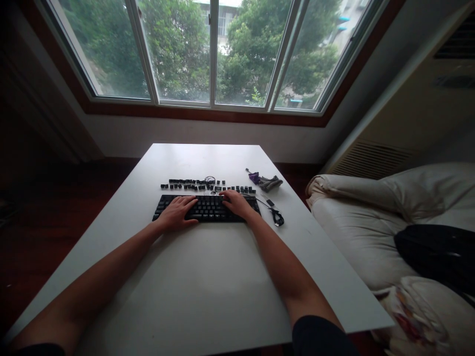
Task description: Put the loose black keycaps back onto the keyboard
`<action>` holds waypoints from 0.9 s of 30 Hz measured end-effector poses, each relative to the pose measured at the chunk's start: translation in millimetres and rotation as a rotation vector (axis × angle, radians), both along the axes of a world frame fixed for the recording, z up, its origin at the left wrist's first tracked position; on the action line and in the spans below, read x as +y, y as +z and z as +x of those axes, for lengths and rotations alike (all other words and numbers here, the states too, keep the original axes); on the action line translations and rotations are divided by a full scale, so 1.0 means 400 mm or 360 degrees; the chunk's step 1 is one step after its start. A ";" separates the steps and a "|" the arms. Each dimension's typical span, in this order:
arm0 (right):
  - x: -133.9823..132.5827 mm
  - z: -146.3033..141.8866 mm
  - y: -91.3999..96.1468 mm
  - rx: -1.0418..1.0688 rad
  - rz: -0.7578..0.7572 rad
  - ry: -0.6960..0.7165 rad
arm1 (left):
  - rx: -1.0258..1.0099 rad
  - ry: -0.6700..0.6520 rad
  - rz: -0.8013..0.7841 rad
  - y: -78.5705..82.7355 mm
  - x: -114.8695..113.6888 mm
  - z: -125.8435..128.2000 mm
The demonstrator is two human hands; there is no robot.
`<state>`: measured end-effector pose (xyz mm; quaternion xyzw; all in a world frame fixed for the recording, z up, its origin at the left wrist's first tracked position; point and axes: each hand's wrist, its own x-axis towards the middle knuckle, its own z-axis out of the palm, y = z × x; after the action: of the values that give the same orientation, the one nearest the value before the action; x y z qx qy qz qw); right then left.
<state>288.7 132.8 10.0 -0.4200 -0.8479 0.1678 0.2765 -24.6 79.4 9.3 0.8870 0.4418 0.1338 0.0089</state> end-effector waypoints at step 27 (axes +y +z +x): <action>-0.006 0.005 0.013 -0.0012 -0.0168 0.0145 | -0.0010 0.0003 -0.0020 -0.003 0.001 -0.001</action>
<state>290.8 130.4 15.1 -0.3956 -0.8572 0.2231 0.2429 -25.0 79.6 8.2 0.8862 0.4434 0.1337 0.0158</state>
